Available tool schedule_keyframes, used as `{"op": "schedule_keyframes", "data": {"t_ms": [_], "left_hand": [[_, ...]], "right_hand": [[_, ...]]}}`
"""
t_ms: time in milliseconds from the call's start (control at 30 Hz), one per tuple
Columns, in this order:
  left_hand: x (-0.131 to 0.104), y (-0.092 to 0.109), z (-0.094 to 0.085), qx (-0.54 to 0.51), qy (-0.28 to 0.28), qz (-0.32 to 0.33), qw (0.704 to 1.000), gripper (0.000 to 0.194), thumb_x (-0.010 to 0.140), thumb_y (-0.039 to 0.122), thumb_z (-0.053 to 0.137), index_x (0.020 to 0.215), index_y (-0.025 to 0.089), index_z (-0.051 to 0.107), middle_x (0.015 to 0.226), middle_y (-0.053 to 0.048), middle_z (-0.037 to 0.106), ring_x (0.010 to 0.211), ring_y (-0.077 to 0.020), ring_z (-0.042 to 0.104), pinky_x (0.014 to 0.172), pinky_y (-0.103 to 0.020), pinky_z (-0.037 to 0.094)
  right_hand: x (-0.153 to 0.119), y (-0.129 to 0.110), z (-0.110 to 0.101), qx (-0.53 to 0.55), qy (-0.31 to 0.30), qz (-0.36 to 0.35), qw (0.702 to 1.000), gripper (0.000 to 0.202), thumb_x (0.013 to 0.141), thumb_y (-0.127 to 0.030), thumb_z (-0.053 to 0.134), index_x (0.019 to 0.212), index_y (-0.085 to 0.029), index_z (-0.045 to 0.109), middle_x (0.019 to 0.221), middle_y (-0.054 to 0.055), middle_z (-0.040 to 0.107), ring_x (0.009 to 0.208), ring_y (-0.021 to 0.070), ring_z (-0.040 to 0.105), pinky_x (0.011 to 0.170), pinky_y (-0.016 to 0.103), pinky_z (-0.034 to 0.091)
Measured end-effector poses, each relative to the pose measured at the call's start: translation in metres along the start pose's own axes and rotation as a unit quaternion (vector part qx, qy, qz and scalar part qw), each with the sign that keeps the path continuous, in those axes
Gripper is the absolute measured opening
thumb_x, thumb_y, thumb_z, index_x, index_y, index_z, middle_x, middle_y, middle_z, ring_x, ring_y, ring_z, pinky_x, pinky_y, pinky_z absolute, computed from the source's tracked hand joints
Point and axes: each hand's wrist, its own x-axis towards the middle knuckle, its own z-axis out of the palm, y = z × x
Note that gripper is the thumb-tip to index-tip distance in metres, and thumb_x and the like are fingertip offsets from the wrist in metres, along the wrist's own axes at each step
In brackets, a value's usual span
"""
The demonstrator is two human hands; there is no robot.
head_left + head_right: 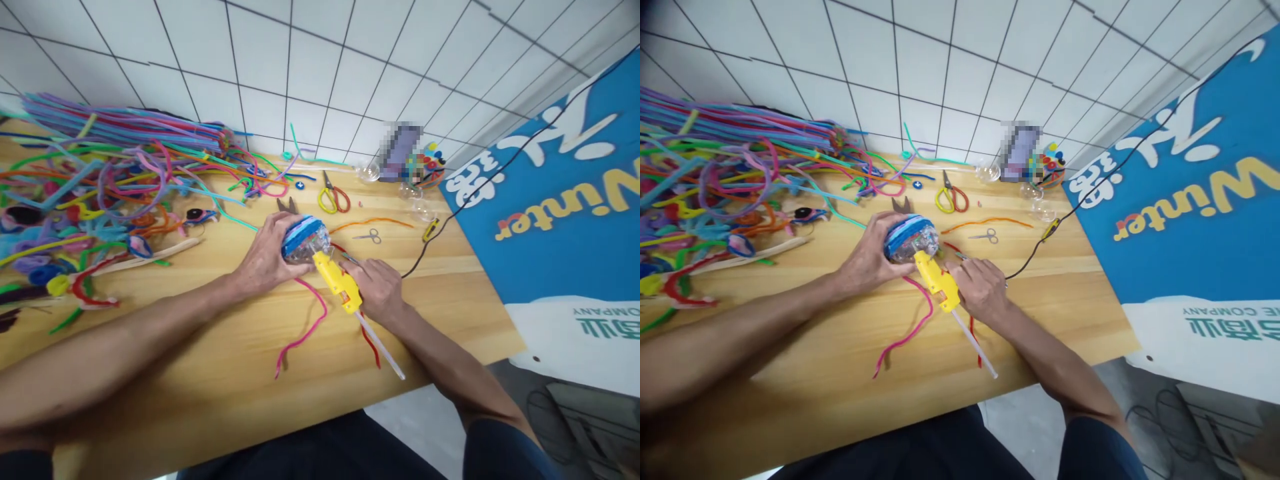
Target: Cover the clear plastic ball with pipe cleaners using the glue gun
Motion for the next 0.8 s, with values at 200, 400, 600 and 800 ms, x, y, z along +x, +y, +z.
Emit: {"op": "schedule_keyframes", "data": {"t_ms": [200,400,600,800], "left_hand": [[-0.0001,0.0005,0.0003,-0.004,0.002,0.013,1.000,0.101,0.073,0.043,0.099,0.157,0.031,0.045,0.150,-0.015,0.056,0.141,-0.0380,0.059,0.119,-0.059,0.054],[-0.0001,0.0011,-0.0001,-0.009,-0.001,0.008,1.000,0.099,0.074,0.043,0.098,0.157,0.031,0.045,0.150,-0.015,0.056,0.143,-0.0380,0.059,0.121,-0.060,0.054],[0.0000,0.0015,-0.0001,-0.013,0.001,0.014,1.000,0.098,0.075,0.042,0.098,0.158,0.029,0.046,0.151,-0.016,0.056,0.143,-0.0382,0.059,0.121,-0.060,0.053],[0.0005,0.0037,-0.0006,0.003,-0.006,0.013,1.000,0.099,0.075,0.042,0.099,0.157,0.031,0.044,0.151,-0.014,0.056,0.144,-0.0381,0.059,0.122,-0.059,0.052]], "right_hand": [[-0.0017,0.0013,-0.0010,0.033,0.009,0.015,0.999,0.031,0.111,-0.040,0.055,0.124,-0.024,0.078,0.084,0.006,0.079,0.076,0.0203,0.069,0.073,0.034,0.051],[-0.0023,0.0030,-0.0004,0.028,-0.004,0.036,0.999,0.033,0.112,-0.041,0.054,0.124,-0.023,0.079,0.086,0.007,0.081,0.074,0.0204,0.069,0.072,0.034,0.052],[-0.0019,0.0037,0.0021,0.052,0.019,0.032,0.998,0.031,0.111,-0.039,0.055,0.120,-0.022,0.080,0.080,0.006,0.077,0.072,0.0202,0.069,0.070,0.035,0.051],[-0.0032,0.0051,0.0018,0.073,0.006,0.038,0.997,0.030,0.109,-0.042,0.059,0.119,-0.023,0.079,0.077,0.005,0.076,0.068,0.0192,0.068,0.068,0.033,0.050]]}}
